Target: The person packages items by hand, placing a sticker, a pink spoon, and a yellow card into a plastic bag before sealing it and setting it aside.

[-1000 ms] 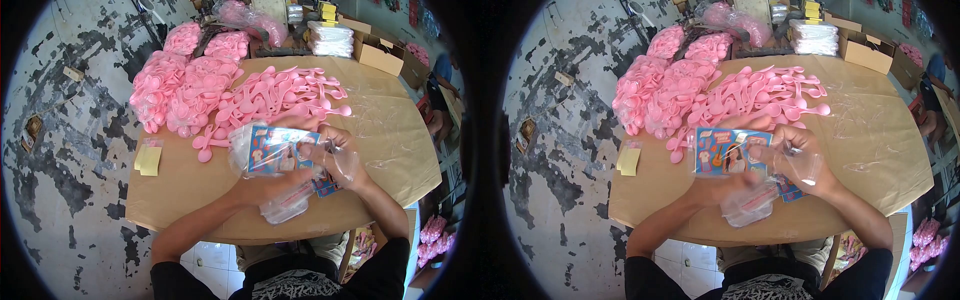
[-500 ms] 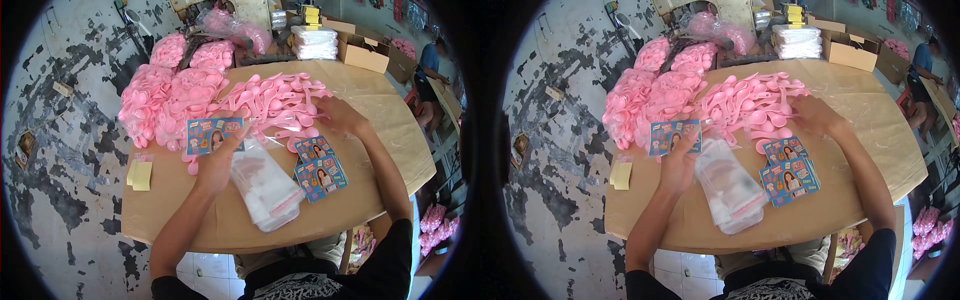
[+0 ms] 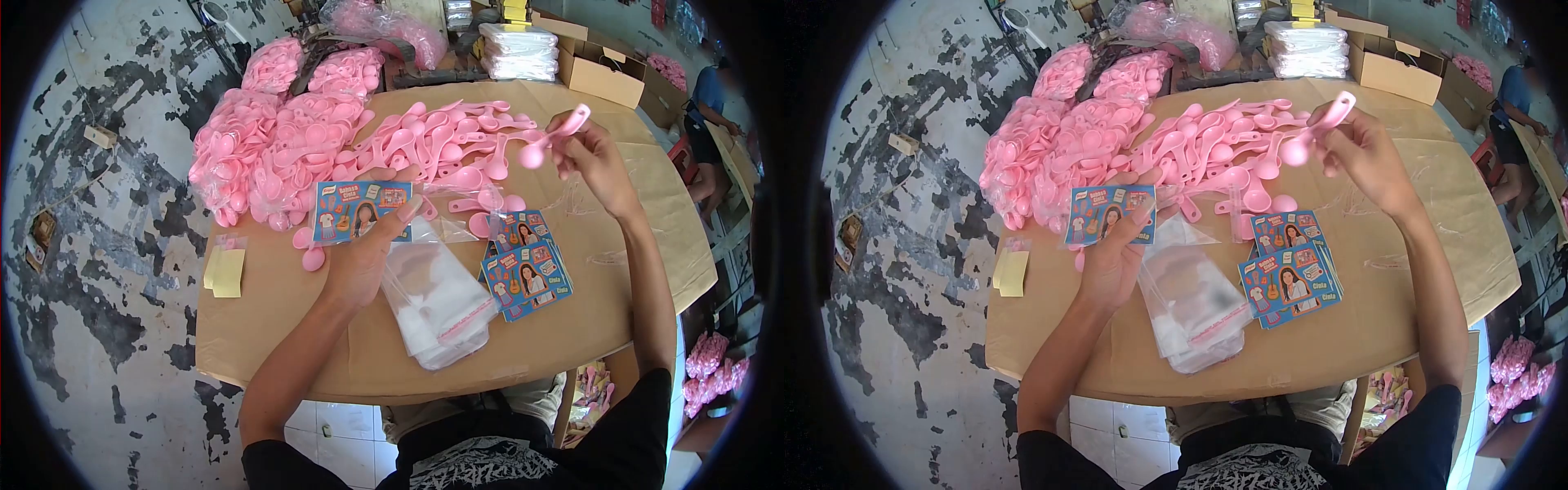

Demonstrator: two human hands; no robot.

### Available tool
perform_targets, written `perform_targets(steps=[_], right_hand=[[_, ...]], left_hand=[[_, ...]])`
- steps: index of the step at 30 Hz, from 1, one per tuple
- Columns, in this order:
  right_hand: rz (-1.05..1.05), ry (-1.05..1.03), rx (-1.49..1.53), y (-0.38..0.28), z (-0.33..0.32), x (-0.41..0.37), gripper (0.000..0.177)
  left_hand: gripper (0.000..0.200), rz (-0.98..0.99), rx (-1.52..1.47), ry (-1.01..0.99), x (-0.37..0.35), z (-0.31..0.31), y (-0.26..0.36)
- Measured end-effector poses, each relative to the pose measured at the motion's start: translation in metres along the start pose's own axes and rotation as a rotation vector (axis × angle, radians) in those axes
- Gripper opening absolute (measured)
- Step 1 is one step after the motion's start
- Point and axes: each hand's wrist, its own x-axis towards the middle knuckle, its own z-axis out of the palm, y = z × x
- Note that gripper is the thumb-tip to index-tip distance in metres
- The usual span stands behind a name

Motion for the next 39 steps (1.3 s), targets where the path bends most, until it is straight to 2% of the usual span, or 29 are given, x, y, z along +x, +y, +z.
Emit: perform_targets(steps=[3,4,7,8,13,17,18,20,22,25,29,30,32,34,37,39], right_hand=[[0.034,-0.058,0.278,-0.007,0.010,-0.006,0.024],[0.059,-0.081,0.323,-0.008,0.015,-0.006,0.018],[0.006,-0.062,0.002,-0.012,0.032,-0.012,0.014],[-0.011,-0.034,0.087,-0.020,0.037,-0.016,0.010],[-0.054,-0.190,0.078,-0.025,0.027,-0.019,0.011],[-0.093,-0.235,0.101,-0.032,0.046,-0.028,0.013],[-0.096,-0.216,0.042,-0.037,0.053,-0.031,0.017],[0.014,-0.257,0.292,-0.039,0.068,-0.039,0.025],[0.018,-0.315,0.288,-0.040,0.072,-0.043,0.045],[0.142,-0.245,0.437,-0.056,0.091,-0.051,0.052],[-0.010,-0.312,0.148,-0.051,0.078,-0.047,0.029],[-0.046,-0.258,0.173,-0.042,0.070,-0.043,0.016],[0.109,-0.371,0.085,-0.068,0.034,-0.038,0.010],[0.129,-0.656,0.048,-0.045,-0.022,-0.025,0.012],[-0.338,0.203,-0.905,0.031,-0.047,-0.008,0.017],[-0.091,-0.105,-0.334,0.008,-0.034,-0.014,0.020]], left_hand=[[0.042,-0.007,-0.023,-0.016,-0.001,0.003,0.000],[0.042,-0.009,-0.033,-0.021,-0.001,0.003,-0.001],[0.041,-0.002,-0.067,-0.005,-0.001,0.003,-0.002],[0.041,0.000,-0.069,0.009,-0.001,0.001,-0.002],[0.041,-0.009,-0.088,0.090,0.003,-0.006,0.000],[0.041,-0.019,-0.092,0.033,0.001,0.001,0.002],[0.041,-0.021,-0.081,0.002,-0.001,0.002,-0.001],[0.042,-0.041,-0.059,-0.017,-0.006,0.008,-0.005],[0.043,-0.081,-0.039,0.008,-0.012,0.019,-0.004],[0.043,-0.178,-0.005,-0.058,-0.017,0.021,-0.013],[0.041,-0.196,0.149,-0.012,-0.017,0.023,-0.004],[0.040,-0.181,0.166,0.005,-0.017,0.020,-0.005],[0.040,-0.180,0.178,0.031,-0.016,0.015,-0.005],[0.041,-0.210,0.163,0.050,-0.015,0.012,-0.004],[0.042,-0.106,0.085,0.053,-0.016,0.017,-0.002],[0.045,-0.122,0.095,0.040,-0.017,0.020,-0.001]])
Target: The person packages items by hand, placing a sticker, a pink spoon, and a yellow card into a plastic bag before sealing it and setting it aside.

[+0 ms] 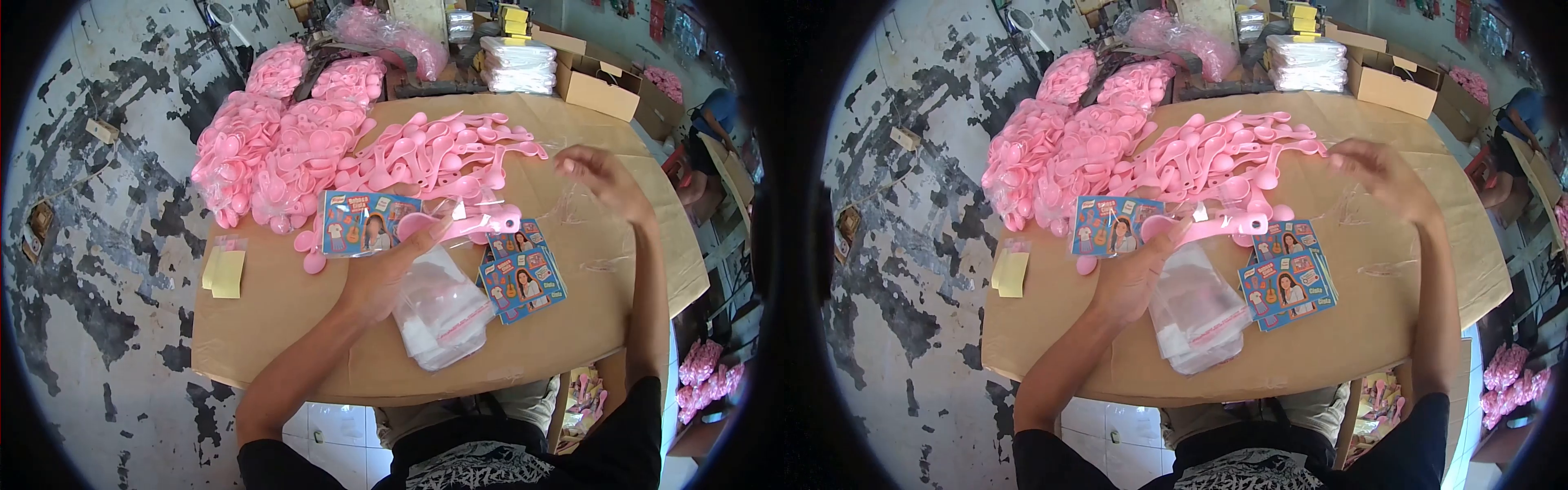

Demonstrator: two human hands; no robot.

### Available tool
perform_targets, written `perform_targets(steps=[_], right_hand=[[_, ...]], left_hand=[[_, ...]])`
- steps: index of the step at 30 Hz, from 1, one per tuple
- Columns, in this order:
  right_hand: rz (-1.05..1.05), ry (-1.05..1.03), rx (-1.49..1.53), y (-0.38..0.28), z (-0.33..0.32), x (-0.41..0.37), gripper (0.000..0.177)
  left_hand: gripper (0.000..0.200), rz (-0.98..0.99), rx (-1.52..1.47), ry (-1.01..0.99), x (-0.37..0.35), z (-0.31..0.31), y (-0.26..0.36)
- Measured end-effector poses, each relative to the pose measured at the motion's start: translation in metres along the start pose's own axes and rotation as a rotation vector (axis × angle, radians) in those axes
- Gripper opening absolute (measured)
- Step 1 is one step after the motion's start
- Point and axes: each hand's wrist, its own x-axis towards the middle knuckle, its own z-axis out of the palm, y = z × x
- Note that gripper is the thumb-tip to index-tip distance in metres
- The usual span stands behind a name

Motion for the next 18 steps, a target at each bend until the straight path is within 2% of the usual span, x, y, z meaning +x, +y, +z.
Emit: perform_targets(steps=[1,3,6,9,12,13,16,18], right_hand=[[0.072,-0.153,0.299,-0.020,0.007,0.002,0.022],[-0.001,-0.207,0.484,-0.061,0.042,-0.008,0.021],[-0.019,-0.189,0.371,-0.080,0.072,-0.015,0.017],[0.044,-0.163,0.488,-0.079,0.074,-0.016,0.014],[0.005,-0.107,0.600,-0.081,0.079,-0.018,0.012],[-0.034,-0.120,0.571,-0.083,0.081,-0.019,0.011],[-0.164,-0.165,0.460,-0.094,0.090,-0.026,0.011],[-0.279,-0.198,0.330,-0.104,0.096,-0.029,0.011]], left_hand=[[0.046,0.001,0.007,-0.004,0.002,0.001,0.001],[0.048,0.000,0.028,-0.026,0.004,-0.001,0.001],[0.048,-0.007,0.079,-0.067,0.004,-0.004,-0.002],[0.049,0.032,0.089,-0.144,0.003,-0.002,0.001],[0.055,0.117,0.004,-0.268,0.004,0.001,-0.001],[0.058,0.151,-0.035,-0.315,0.005,0.002,-0.003],[0.058,0.106,-0.101,-0.214,0.001,0.006,-0.006],[0.058,0.115,-0.143,-0.252,0.003,0.007,-0.011]])
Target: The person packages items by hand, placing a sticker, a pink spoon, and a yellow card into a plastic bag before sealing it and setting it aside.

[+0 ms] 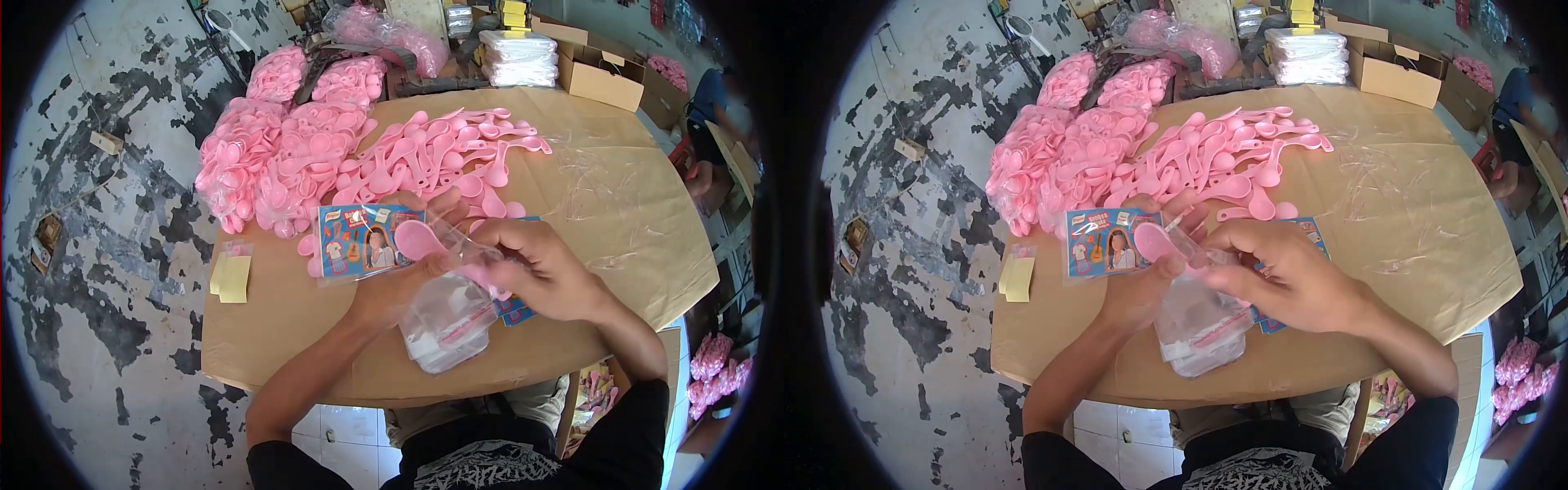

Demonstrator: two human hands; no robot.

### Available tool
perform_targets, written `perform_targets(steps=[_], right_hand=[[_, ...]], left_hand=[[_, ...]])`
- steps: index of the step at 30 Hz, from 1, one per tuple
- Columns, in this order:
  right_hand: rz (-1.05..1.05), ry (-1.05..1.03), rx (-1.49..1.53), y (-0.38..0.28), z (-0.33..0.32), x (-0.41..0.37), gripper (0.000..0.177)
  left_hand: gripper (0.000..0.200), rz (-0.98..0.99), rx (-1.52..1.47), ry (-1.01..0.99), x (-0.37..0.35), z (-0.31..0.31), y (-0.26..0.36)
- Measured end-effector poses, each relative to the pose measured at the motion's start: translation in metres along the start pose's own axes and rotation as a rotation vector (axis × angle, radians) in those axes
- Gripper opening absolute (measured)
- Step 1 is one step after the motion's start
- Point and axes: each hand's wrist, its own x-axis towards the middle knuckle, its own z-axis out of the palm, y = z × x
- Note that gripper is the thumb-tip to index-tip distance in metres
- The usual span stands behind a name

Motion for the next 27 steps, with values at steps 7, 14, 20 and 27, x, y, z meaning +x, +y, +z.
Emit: perform_targets(steps=[7,14,20,27], right_hand=[[0.158,0.214,0.054,-0.006,-0.006,0.007,0.012],[0.258,0.122,-0.175,-0.049,-0.061,0.044,0.015],[0.072,0.039,-0.667,-0.076,-0.107,0.081,0.018],[-0.130,-0.048,-0.722,-0.066,-0.049,0.100,0.021]], left_hand=[[0.062,-0.051,0.088,0.028,-0.003,0.002,0.007],[0.085,-0.116,-0.028,0.064,0.006,-0.006,0.008],[0.095,-0.019,0.159,0.137,0.014,-0.028,0.024],[0.096,0.200,0.866,-0.055,0.001,-0.004,0.021]])
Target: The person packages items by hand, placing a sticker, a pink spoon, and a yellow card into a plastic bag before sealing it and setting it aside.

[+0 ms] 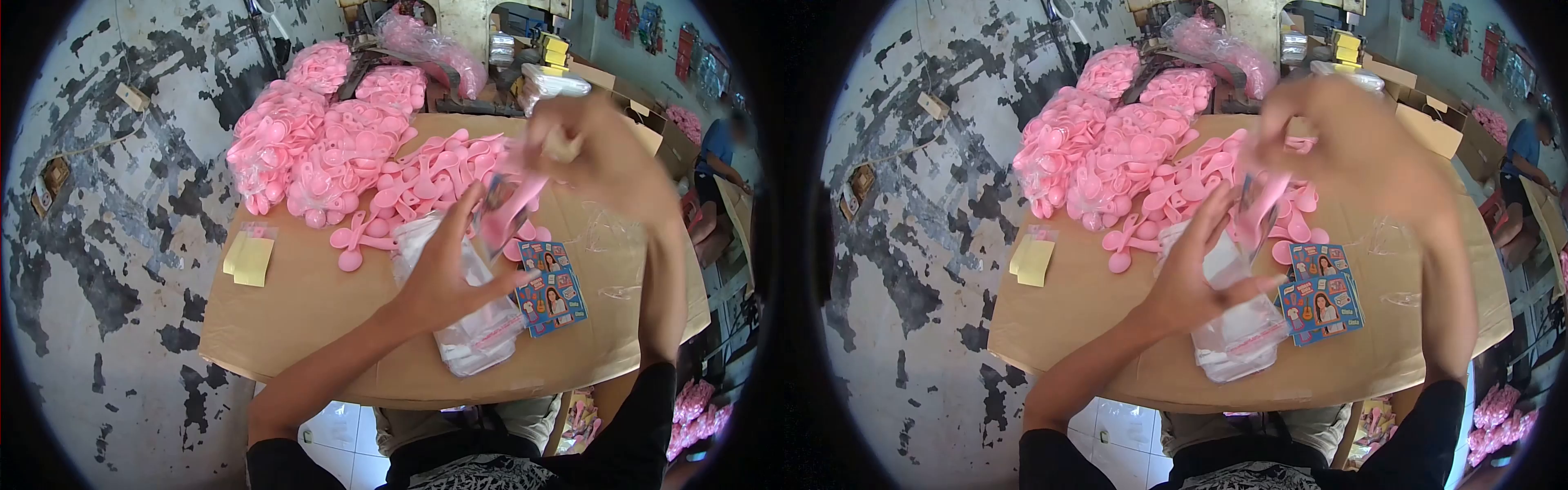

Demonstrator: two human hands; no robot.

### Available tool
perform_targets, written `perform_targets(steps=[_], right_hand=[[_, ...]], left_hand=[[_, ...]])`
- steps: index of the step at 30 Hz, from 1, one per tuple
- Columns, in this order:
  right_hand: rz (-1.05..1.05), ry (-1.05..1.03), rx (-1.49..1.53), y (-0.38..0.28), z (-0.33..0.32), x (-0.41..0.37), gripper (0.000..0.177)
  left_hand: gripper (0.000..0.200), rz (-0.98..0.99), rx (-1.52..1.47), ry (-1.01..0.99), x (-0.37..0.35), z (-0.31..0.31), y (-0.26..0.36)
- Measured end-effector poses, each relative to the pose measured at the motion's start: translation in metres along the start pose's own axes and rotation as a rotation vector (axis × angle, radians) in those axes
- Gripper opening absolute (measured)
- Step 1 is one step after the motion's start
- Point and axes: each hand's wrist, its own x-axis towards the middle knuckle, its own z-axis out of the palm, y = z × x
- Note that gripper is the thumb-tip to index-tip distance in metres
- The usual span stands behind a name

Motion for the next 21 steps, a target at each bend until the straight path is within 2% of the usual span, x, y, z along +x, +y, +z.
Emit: perform_targets(steps=[1,2,4,5,8,10,11,12,15,16,18,20,21], right_hand=[[-0.020,-0.049,-0.039,-0.003,0.012,-0.001,0.020],[0.031,-0.030,0.023,-0.009,0.018,-0.002,0.020],[0.121,-0.002,0.143,-0.015,0.027,0.000,0.023],[0.073,0.086,0.182,-0.012,0.035,-0.001,0.022],[-0.056,0.370,0.236,-0.003,0.050,0.003,0.019],[0.030,0.287,0.370,0.000,0.049,-0.001,0.023],[0.079,0.190,0.447,0.006,0.046,-0.005,0.032],[0.136,0.096,0.518,0.012,0.043,-0.008,0.041],[0.289,-0.114,0.699,0.026,0.035,-0.010,0.045],[0.140,0.029,0.608,0.033,0.044,-0.012,0.041],[0.063,0.008,0.587,0.029,0.045,-0.015,0.034],[0.150,-0.136,0.829,0.028,0.043,-0.016,0.030],[0.166,-0.106,0.793,0.030,0.042,-0.015,0.029]], left_hand=[[0.098,0.054,0.108,-0.023,-0.001,0.003,0.001],[0.088,0.097,0.083,0.016,-0.005,0.009,0.002],[0.078,-0.032,0.063,-0.007,-0.006,0.008,-0.004],[0.073,-0.104,0.048,-0.016,-0.008,0.009,-0.009],[0.060,-0.245,-0.373,0.002,-0.009,0.012,-0.025],[0.057,-0.319,-0.607,-0.087,-0.007,0.005,-0.018],[0.055,-0.359,-0.731,-0.138,-0.005,0.001,-0.010],[0.056,-0.383,-0.747,-0.216,-0.002,-0.006,0.001],[0.058,-0.401,-0.672,-0.488,-0.003,-0.023,0.009],[0.058,-0.440,-0.685,-0.529,-0.005,-0.025,0.009],[0.057,-0.489,-0.717,-0.481,-0.006,-0.025,0.012],[0.055,-0.564,-0.729,-0.448,-0.006,-0.024,0.016],[0.053,-0.613,-0.726,-0.439,-0.007,-0.024,0.019]])
